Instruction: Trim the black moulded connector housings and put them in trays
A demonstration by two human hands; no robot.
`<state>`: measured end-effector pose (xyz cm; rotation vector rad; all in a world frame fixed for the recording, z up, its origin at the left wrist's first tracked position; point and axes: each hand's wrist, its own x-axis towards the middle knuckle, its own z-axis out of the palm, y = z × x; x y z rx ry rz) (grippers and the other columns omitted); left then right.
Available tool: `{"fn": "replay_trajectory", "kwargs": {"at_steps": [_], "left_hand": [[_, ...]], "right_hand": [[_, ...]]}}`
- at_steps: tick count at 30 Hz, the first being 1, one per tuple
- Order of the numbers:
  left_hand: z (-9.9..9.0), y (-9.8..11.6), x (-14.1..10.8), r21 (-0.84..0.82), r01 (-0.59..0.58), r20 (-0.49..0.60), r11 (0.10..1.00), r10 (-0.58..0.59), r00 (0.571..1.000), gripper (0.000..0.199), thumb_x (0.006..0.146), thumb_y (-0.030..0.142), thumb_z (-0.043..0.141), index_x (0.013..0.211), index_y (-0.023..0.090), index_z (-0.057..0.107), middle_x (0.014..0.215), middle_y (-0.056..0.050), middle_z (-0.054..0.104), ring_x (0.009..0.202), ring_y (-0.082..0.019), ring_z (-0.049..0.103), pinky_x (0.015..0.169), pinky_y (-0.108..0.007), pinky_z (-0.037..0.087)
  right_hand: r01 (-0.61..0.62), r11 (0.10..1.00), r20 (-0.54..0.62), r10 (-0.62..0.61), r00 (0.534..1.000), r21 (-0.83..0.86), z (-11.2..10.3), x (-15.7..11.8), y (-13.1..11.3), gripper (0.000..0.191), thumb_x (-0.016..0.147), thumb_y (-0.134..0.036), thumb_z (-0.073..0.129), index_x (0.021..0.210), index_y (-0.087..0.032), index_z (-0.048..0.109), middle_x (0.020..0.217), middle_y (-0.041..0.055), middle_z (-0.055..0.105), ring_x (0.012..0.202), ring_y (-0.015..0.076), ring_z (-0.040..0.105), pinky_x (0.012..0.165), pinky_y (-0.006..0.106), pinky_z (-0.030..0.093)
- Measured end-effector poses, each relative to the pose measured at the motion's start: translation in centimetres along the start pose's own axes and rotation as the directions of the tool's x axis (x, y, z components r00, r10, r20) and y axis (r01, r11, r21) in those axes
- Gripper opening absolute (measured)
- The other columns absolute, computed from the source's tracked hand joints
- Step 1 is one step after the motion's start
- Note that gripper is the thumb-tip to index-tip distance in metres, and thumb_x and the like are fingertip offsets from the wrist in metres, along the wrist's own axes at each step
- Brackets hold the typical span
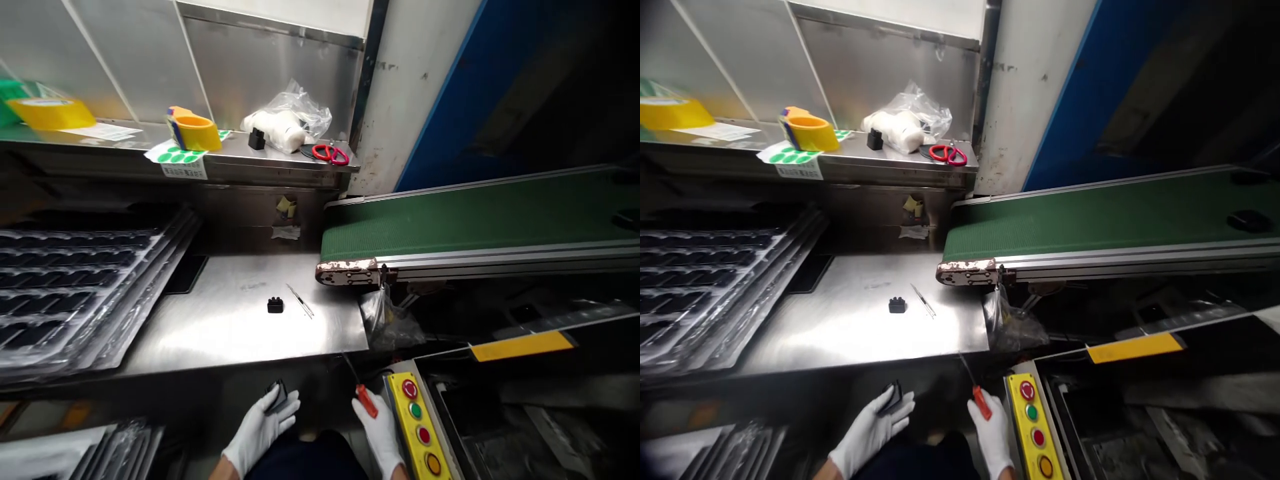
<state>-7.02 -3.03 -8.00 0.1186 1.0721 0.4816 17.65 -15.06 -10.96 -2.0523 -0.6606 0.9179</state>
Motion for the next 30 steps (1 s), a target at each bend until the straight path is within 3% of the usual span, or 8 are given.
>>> {"fn": "replay_trajectory", "kwargs": {"at_steps": [4,8,13,17,20,24,27,30], "left_hand": [[2.1,1.1,-6.3,0.035,-0.223,0.152,0.974,0.216,0.965,0.016,0.068,0.018,0.078,0.076,0.014,0.064,0.078,-0.003,0.061,0.075,-0.017,0.058,0.071,-0.026,0.046],[4.2,3.1,-11.0,0.011,-0.366,0.270,0.931,0.349,0.897,0.021,0.065,0.020,0.080,0.075,0.014,0.064,0.072,-0.002,0.054,0.069,-0.015,0.049,0.068,-0.027,0.041],[3.8,4.8,-13.6,-0.172,-0.310,0.277,0.935,0.348,0.896,0.043,0.056,0.039,0.086,0.084,0.017,0.063,0.070,-0.001,0.051,0.068,-0.016,0.049,0.067,-0.029,0.041],[3.0,6.3,-14.7,-0.300,-0.234,0.308,0.925,0.327,0.894,0.043,0.055,0.042,0.086,0.081,0.016,0.062,0.064,0.001,0.046,0.063,-0.013,0.045,0.066,-0.029,0.042],[2.7,8.1,-15.2,-0.353,-0.173,0.364,0.919,0.305,0.880,0.040,0.062,0.040,0.084,0.087,0.015,0.065,0.066,0.000,0.048,0.063,-0.013,0.046,0.067,-0.030,0.043],[1.8,11.4,-15.5,-0.413,-0.041,0.453,0.910,0.244,0.857,0.038,0.071,0.040,0.077,0.092,0.009,0.068,0.072,-0.003,0.055,0.068,-0.014,0.050,0.074,-0.032,0.044],[0.7,14.0,-15.6,-0.289,-0.057,0.517,0.956,0.206,0.831,0.035,0.074,0.039,0.075,0.082,0.006,0.069,0.075,-0.008,0.059,0.078,-0.018,0.054,0.083,-0.033,0.044],[-0.6,16.4,-15.6,-0.189,-0.050,0.572,0.981,0.151,0.806,0.034,0.074,0.037,0.075,0.080,0.004,0.070,0.081,-0.011,0.062,0.086,-0.020,0.056,0.087,-0.032,0.043]], "right_hand": [[-0.080,0.959,-0.147,0.124,0.981,0.273,4.7,3.5,-0.4,0.056,0.082,-0.049,0.057,0.122,-0.009,0.053,0.107,0.0124,0.067,0.080,0.0200,0.065,0.071,0.034,0.053],[-0.252,0.900,-0.115,0.310,0.944,0.354,8.5,5.5,-0.8,0.034,0.090,-0.043,0.055,0.105,-0.013,0.058,0.096,0.0050,0.065,0.080,0.0163,0.063,0.073,0.034,0.053],[-0.495,0.816,0.208,0.451,0.868,0.297,10.5,3.5,-2.5,0.034,0.091,-0.045,0.052,0.092,-0.012,0.060,0.088,0.0054,0.066,0.081,0.0183,0.065,0.073,0.035,0.055],[-0.610,0.762,0.626,0.370,0.686,0.219,10.4,-1.5,-7.7,0.041,0.079,-0.044,0.066,0.100,-0.009,0.065,0.097,0.0155,0.071,0.097,0.0291,0.068,0.084,0.042,0.056],[-0.485,0.826,0.766,0.107,0.634,0.286,10.3,-4.9,-14.5,0.058,0.064,-0.034,0.082,0.116,-0.015,0.063,0.119,0.0135,0.067,0.117,0.0295,0.058,0.102,0.039,0.045],[0.068,0.934,0.708,-0.312,0.634,0.350,11.2,-7.8,-24.7,0.090,0.048,-0.017,0.088,0.131,-0.025,0.054,0.139,0.0104,0.052,0.129,0.0339,0.045,0.110,0.048,0.033],[0.248,0.933,0.621,-0.358,0.697,0.260,13.2,-9.2,-29.6,0.095,0.034,-0.004,0.087,0.122,-0.029,0.062,0.137,0.0084,0.054,0.127,0.0350,0.048,0.109,0.048,0.035],[0.233,0.934,0.522,-0.346,0.780,0.270,15.7,-10.2,-31.3,0.084,0.031,-0.002,0.088,0.109,-0.027,0.069,0.129,0.0086,0.060,0.117,0.0331,0.056,0.104,0.045,0.042]]}}
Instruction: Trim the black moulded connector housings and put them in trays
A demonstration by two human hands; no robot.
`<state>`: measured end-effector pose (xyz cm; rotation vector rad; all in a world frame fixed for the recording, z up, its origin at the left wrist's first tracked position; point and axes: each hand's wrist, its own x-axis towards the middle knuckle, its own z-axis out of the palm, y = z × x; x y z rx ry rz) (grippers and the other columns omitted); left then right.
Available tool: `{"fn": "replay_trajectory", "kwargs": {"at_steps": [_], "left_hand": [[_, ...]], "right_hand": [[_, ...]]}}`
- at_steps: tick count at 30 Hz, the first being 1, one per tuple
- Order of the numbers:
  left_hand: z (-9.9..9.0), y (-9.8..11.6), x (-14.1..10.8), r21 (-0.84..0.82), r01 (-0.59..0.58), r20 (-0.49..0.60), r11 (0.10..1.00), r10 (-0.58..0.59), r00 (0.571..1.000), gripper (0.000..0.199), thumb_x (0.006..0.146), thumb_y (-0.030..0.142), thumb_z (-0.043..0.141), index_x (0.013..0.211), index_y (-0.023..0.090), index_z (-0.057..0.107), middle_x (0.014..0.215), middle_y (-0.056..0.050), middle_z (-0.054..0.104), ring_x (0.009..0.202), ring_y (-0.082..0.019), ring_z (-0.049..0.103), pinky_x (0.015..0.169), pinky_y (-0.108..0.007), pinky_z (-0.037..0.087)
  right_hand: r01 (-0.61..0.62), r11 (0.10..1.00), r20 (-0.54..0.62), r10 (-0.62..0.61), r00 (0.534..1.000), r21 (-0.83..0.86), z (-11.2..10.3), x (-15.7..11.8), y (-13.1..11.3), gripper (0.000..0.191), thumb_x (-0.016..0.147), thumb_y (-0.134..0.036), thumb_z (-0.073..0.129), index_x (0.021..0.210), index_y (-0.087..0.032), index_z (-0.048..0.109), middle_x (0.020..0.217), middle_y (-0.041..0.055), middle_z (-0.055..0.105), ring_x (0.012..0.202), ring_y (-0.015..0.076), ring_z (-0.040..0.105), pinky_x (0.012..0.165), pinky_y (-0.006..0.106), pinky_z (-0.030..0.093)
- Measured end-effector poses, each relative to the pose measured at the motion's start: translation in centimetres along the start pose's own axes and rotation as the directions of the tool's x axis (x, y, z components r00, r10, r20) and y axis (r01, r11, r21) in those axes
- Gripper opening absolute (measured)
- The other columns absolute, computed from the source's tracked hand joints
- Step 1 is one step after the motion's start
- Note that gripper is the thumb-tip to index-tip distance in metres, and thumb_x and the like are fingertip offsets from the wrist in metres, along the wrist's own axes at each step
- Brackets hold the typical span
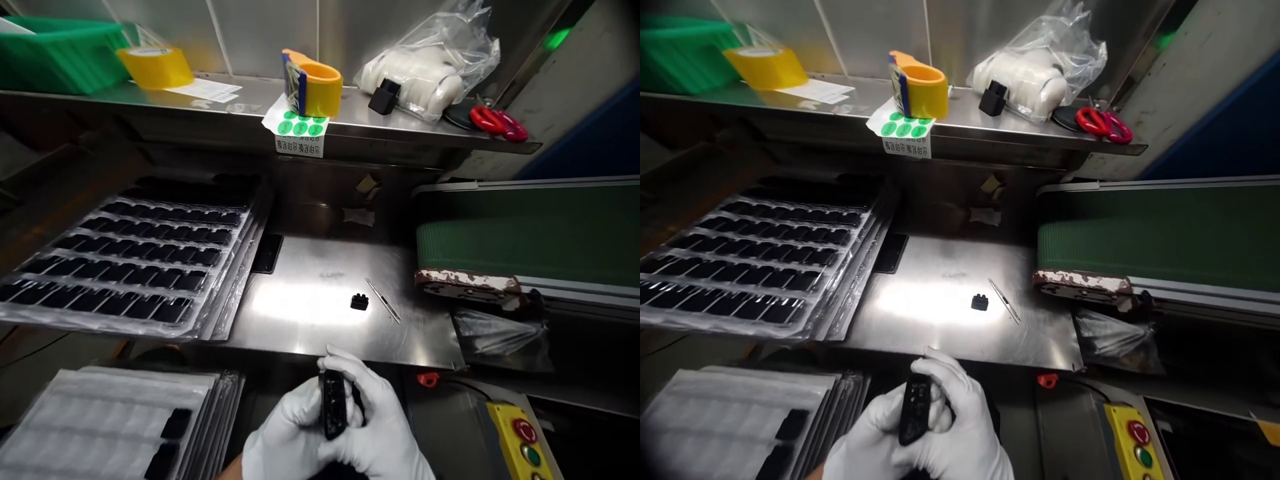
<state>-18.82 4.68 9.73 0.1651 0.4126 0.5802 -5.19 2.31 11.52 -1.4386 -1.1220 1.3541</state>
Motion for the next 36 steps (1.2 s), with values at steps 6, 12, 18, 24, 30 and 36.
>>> {"fn": "replay_trajectory", "kwargs": {"at_steps": [6,12,18,24,30,36], "left_hand": [[-1.2,3.4,-0.4,-0.051,0.152,0.018,0.987,-0.151,0.988,0.033,0.073,0.035,0.076,0.085,0.005,0.070,0.081,-0.010,0.062,0.079,-0.017,0.056,0.075,-0.025,0.046],[0.6,6.3,0.2,0.152,0.061,0.001,0.987,-0.062,0.998,0.025,0.079,0.031,0.066,0.087,0.007,0.068,0.084,-0.011,0.062,0.078,-0.019,0.056,0.077,-0.030,0.046],[3.4,7.5,2.7,0.321,-0.040,-0.186,0.946,0.104,0.977,0.017,0.079,0.027,0.065,0.089,0.014,0.067,0.080,-0.005,0.062,0.078,-0.018,0.057,0.074,-0.029,0.046],[6.4,7.8,6.0,0.665,0.051,-0.484,0.745,0.378,0.789,0.020,0.069,0.011,0.071,0.083,0.017,0.059,0.067,0.004,0.055,0.062,-0.011,0.050,0.057,-0.021,0.040],[7.1,6.0,7.9,0.897,-0.070,-0.262,0.435,0.654,0.710,0.010,0.075,0.016,0.072,0.082,0.018,0.065,0.077,-0.001,0.061,0.070,-0.015,0.056,0.065,-0.024,0.047],[6.5,5.2,8.1,0.983,-0.184,0.121,-0.015,0.802,0.585,0.039,0.076,0.006,0.068,0.108,0.028,0.064,0.097,-0.002,0.067,0.088,-0.019,0.064,0.078,-0.027,0.053]], "right_hand": [[0.063,0.997,-0.098,-0.059,0.993,0.039,2.8,1.0,0.8,0.077,0.038,-0.024,0.093,0.110,-0.024,0.068,0.127,0.0123,0.062,0.119,0.0336,0.056,0.104,0.046,0.043],[0.068,0.960,-0.055,-0.055,0.997,0.270,3.1,3.3,1.2,0.081,0.038,-0.057,0.087,0.111,-0.029,0.067,0.123,0.0099,0.062,0.117,0.0334,0.056,0.107,0.048,0.039],[-0.049,0.964,0.069,0.032,0.997,0.261,-0.6,6.3,0.8,0.080,0.040,-0.051,0.090,0.113,-0.030,0.065,0.129,0.0076,0.054,0.122,0.0320,0.049,0.108,0.047,0.035],[-0.127,0.972,0.119,0.105,0.987,0.196,-6.2,9.5,-1.1,0.017,0.068,-0.029,0.079,0.083,-0.026,0.073,0.076,-0.0022,0.057,0.067,0.0116,0.050,0.064,0.024,0.042],[-0.311,0.934,0.420,0.215,0.882,0.174,-8.6,12.3,-3.2,0.009,0.067,-0.019,0.077,0.066,-0.019,0.069,0.059,-0.0060,0.040,0.059,0.0094,0.035,0.056,0.025,0.028],[-0.354,0.919,0.535,0.213,0.817,0.174,-9.7,13.1,-3.6,0.010,0.063,-0.016,0.078,0.064,-0.018,0.068,0.060,-0.0054,0.044,0.056,0.0091,0.037,0.054,0.026,0.028]]}}
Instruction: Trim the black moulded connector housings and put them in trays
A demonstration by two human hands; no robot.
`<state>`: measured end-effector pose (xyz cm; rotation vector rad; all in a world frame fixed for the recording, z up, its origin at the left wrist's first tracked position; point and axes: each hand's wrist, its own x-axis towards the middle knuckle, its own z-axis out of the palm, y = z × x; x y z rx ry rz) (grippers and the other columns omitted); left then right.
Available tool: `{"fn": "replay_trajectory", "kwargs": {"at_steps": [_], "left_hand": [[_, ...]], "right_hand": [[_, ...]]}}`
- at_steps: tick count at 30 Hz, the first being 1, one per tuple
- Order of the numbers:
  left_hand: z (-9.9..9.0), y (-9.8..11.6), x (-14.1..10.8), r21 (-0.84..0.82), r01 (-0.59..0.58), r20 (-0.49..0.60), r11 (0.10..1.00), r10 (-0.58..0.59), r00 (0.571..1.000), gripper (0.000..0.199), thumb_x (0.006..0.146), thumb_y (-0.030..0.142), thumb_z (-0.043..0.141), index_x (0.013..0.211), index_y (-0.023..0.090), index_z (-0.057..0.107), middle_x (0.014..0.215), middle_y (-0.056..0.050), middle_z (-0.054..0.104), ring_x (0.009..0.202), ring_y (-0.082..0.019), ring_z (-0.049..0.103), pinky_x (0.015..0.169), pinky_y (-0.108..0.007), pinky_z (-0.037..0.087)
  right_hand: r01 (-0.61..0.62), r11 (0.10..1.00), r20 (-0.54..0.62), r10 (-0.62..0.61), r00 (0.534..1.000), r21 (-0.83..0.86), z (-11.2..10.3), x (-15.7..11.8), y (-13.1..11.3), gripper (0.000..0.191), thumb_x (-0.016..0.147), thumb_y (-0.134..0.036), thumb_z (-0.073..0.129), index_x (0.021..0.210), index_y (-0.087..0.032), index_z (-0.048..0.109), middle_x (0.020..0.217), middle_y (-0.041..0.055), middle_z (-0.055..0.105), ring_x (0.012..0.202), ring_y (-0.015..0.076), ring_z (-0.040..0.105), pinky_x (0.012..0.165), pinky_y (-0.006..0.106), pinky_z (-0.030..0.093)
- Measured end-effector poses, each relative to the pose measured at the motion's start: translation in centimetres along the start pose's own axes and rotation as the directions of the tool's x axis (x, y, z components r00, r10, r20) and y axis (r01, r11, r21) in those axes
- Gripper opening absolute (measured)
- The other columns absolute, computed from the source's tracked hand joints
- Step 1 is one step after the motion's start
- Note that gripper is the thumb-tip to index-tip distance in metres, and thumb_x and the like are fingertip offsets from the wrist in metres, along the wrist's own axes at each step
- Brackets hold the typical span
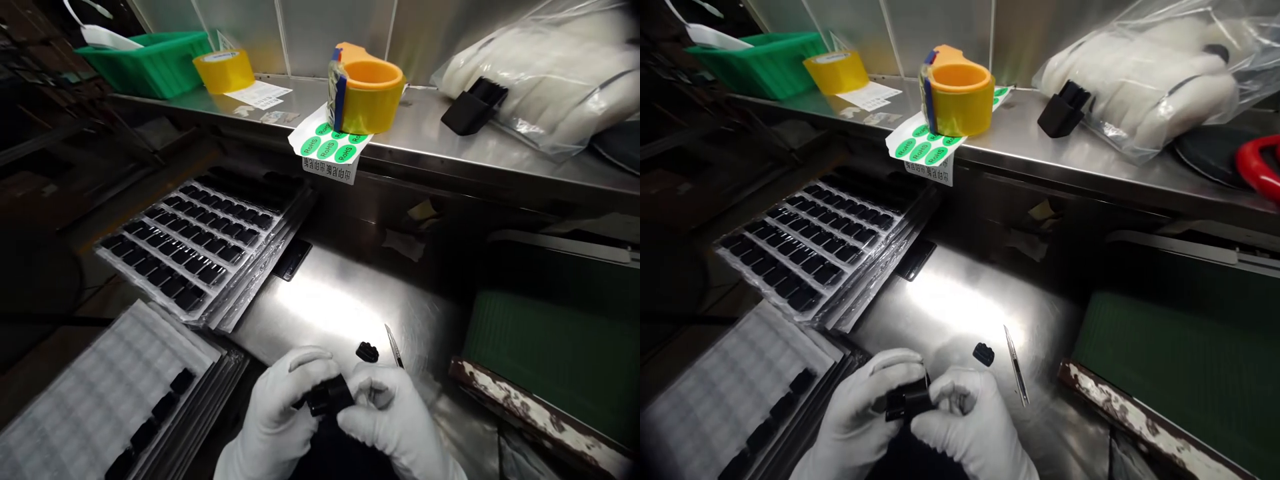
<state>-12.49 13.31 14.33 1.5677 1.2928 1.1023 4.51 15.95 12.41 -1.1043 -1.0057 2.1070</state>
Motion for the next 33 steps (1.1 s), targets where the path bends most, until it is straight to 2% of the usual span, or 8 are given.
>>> {"fn": "replay_trajectory", "kwargs": {"at_steps": [2,5,8,17,20,26,31,33], "left_hand": [[0.3,0.7,0.0,-0.084,0.179,-0.035,0.980,-0.183,0.983,0.041,0.073,0.008,0.072,0.108,0.027,0.064,0.096,-0.002,0.067,0.085,-0.020,0.065,0.076,-0.028,0.054],[0.8,2.5,0.1,-0.296,0.500,-0.051,0.814,-0.536,0.843,0.058,0.062,0.006,0.079,0.113,0.026,0.060,0.099,-0.001,0.068,0.090,-0.022,0.066,0.079,-0.027,0.054],[0.9,4.0,0.1,-0.372,0.589,-0.035,0.717,-0.645,0.763,0.069,0.058,0.000,0.078,0.118,0.027,0.057,0.100,-0.001,0.068,0.089,-0.021,0.066,0.083,-0.028,0.053],[-0.4,4.1,0.3,-0.314,0.603,0.087,0.733,-0.610,0.787,0.045,0.067,0.010,0.073,0.110,0.020,0.061,0.098,-0.007,0.069,0.087,-0.023,0.066,0.073,-0.029,0.054],[-0.7,3.9,0.6,-0.259,0.572,0.109,0.779,-0.564,0.818,0.038,0.064,0.011,0.075,0.100,0.019,0.065,0.094,-0.006,0.071,0.088,-0.025,0.067,0.075,-0.029,0.054],[-1.2,3.5,0.2,-0.232,0.394,0.131,0.889,-0.373,0.918,0.024,0.067,0.015,0.079,0.090,0.020,0.073,0.091,-0.007,0.072,0.082,-0.025,0.068,0.076,-0.031,0.054],[-1.3,1.4,-0.3,-0.172,0.076,0.000,0.982,-0.078,0.997,0.031,0.066,0.002,0.073,0.087,0.023,0.079,0.106,-0.009,0.070,0.107,-0.029,0.060,0.100,-0.035,0.043],[-1.3,0.9,-0.3,-0.151,0.070,-0.008,0.986,-0.072,0.997,0.032,0.066,0.002,0.073,0.088,0.024,0.079,0.113,-0.009,0.067,0.113,-0.030,0.057,0.103,-0.034,0.041]], "right_hand": [[0.048,0.998,-0.029,-0.050,0.998,-0.049,0.0,-0.1,0.5,0.010,0.062,-0.018,0.079,0.062,-0.019,0.070,0.061,-0.0045,0.046,0.057,0.0098,0.040,0.054,0.026,0.032],[0.193,0.980,-0.131,-0.199,0.971,-0.058,0.4,0.0,1.8,0.013,0.057,-0.019,0.083,0.061,-0.023,0.072,0.061,-0.0032,0.047,0.059,0.0119,0.044,0.053,0.026,0.035],[0.297,0.953,-0.173,-0.302,0.937,-0.058,0.9,0.1,3.0,0.013,0.056,-0.020,0.085,0.062,-0.025,0.074,0.061,-0.0020,0.049,0.060,0.0135,0.047,0.053,0.027,0.038],[0.402,0.911,-0.263,-0.412,0.873,-0.093,2.2,-0.3,4.4,0.015,0.054,-0.027,0.088,0.061,-0.026,0.075,0.060,-0.0021,0.049,0.055,0.0116,0.046,0.049,0.025,0.035],[0.348,0.937,-0.253,-0.345,0.904,-0.034,2.7,-0.7,4.0,0.017,0.053,-0.024,0.088,0.063,-0.024,0.075,0.063,-0.0020,0.053,0.057,0.0110,0.046,0.052,0.026,0.033],[0.327,0.843,-0.215,-0.256,0.942,0.427,4.0,-1.3,3.2,0.029,0.061,-0.038,0.084,0.067,-0.015,0.067,0.051,-0.0056,0.044,0.048,0.0049,0.033,0.048,0.021,0.022],[0.277,0.805,-0.233,-0.177,0.956,0.525,4.5,-0.9,3.7,0.037,0.066,-0.044,0.079,0.062,-0.015,0.056,0.041,-0.0084,0.041,0.036,0.0029,0.027,0.041,0.021,0.019],[0.276,0.830,-0.249,-0.172,0.953,0.485,4.6,-0.9,3.7,0.035,0.067,-0.043,0.078,0.064,-0.015,0.056,0.041,-0.0084,0.041,0.038,0.0037,0.028,0.043,0.022,0.019]]}}
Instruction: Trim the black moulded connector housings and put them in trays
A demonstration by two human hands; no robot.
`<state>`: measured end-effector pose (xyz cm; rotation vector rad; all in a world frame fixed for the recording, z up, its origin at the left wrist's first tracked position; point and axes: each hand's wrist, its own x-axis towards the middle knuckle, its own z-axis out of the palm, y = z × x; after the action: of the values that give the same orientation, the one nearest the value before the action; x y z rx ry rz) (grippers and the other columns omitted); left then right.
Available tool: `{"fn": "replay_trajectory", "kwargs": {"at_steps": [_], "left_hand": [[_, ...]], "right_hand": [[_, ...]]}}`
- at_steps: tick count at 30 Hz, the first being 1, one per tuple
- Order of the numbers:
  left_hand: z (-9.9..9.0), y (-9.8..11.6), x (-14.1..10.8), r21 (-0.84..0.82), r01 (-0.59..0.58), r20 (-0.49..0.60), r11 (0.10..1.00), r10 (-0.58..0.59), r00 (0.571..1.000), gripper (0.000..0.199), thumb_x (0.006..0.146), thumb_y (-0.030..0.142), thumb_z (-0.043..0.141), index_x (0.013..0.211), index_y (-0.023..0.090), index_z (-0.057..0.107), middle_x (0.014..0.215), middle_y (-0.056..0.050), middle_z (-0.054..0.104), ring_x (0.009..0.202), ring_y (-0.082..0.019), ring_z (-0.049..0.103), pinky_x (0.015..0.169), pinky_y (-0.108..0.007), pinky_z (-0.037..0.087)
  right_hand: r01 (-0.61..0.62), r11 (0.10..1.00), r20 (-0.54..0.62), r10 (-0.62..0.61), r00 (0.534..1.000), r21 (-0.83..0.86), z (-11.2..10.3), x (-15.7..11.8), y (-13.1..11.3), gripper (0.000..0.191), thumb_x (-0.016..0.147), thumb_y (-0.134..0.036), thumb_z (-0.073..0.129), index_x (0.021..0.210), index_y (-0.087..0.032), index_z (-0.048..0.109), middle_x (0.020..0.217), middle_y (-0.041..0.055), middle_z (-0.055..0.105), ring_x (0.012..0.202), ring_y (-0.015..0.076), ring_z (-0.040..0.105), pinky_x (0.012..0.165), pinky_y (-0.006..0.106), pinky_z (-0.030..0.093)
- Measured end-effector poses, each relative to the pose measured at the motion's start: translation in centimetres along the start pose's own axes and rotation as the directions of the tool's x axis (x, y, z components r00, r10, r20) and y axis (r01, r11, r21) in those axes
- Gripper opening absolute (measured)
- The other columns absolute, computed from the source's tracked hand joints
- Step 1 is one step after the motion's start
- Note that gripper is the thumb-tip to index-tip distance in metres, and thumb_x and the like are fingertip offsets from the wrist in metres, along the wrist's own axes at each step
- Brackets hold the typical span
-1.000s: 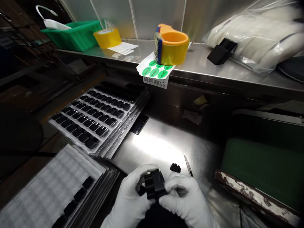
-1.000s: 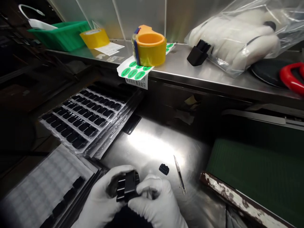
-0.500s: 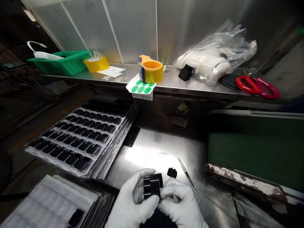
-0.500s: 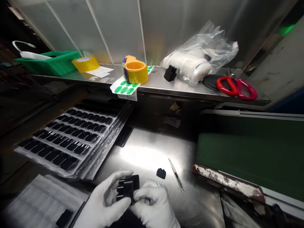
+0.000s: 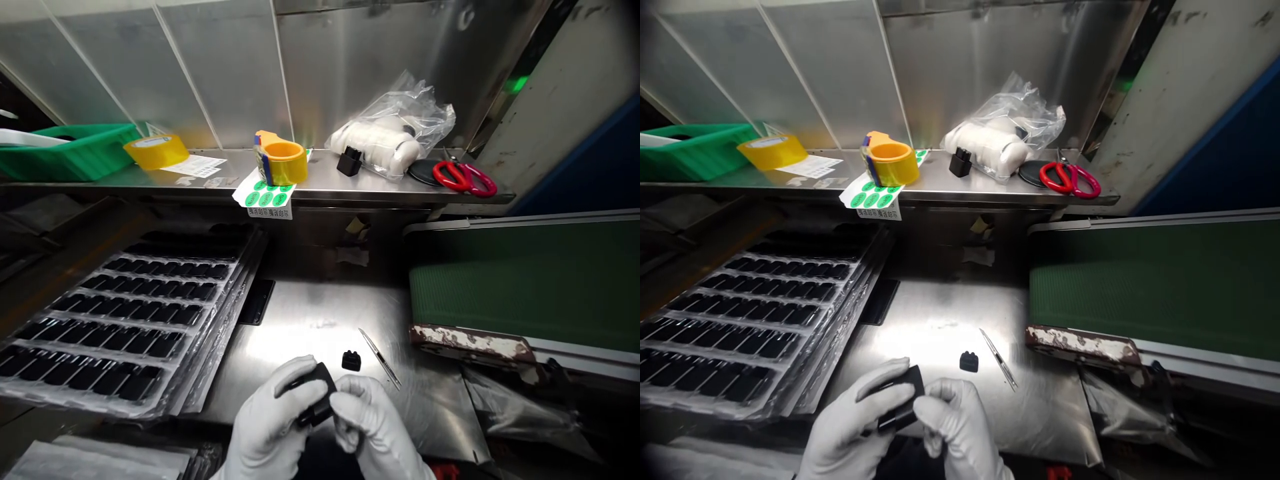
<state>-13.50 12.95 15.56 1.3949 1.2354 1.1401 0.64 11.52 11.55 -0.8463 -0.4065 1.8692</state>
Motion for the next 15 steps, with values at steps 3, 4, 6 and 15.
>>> {"fn": "replay_trajectory", "kwargs": {"at_steps": [3,4,6,15], "left_hand": [[0.0,0.1,0.1,-0.139,0.233,0.031,0.963,-0.231,0.973,0.067,0.054,0.005,0.083,0.114,0.031,0.067,0.123,-0.006,0.060,0.117,-0.029,0.053,0.098,-0.031,0.044],[-0.1,0.3,0.2,-0.241,0.338,0.093,0.910,-0.325,0.941,0.081,0.051,0.008,0.086,0.124,0.032,0.059,0.122,-0.005,0.059,0.115,-0.029,0.054,0.094,-0.032,0.046],[-0.3,0.5,0.4,-0.430,0.510,0.260,0.745,-0.438,0.860,0.080,0.056,0.021,0.087,0.128,0.029,0.053,0.109,-0.006,0.063,0.102,-0.026,0.060,0.085,-0.032,0.050],[1.0,-1.6,-1.1,-0.730,0.596,0.555,0.333,-0.219,0.802,0.041,0.069,0.052,0.074,0.074,0.012,0.072,0.065,-0.005,0.054,0.066,-0.017,0.052,0.075,-0.031,0.048]], "right_hand": [[0.076,0.964,-0.103,-0.105,0.989,-0.253,0.6,-0.2,-0.3,0.034,0.068,-0.039,0.074,0.058,-0.017,0.051,0.045,-0.0074,0.037,0.043,0.0058,0.030,0.046,0.024,0.020],[0.110,0.921,-0.132,-0.170,0.977,-0.374,0.8,-0.3,-0.5,0.032,0.069,-0.036,0.072,0.055,-0.017,0.049,0.048,-0.0062,0.037,0.046,0.0070,0.032,0.046,0.024,0.022],[0.172,0.787,-0.119,-0.296,0.948,-0.592,1.2,-0.5,-0.6,0.026,0.068,-0.028,0.068,0.053,-0.018,0.051,0.053,-0.0035,0.041,0.050,0.0098,0.038,0.046,0.025,0.028],[0.411,0.576,0.192,-0.403,0.895,-0.707,1.9,-1.0,-0.8,0.103,0.039,-0.026,0.094,0.132,-0.039,0.052,0.128,0.0060,0.058,0.115,0.0345,0.056,0.091,0.043,0.054]]}}
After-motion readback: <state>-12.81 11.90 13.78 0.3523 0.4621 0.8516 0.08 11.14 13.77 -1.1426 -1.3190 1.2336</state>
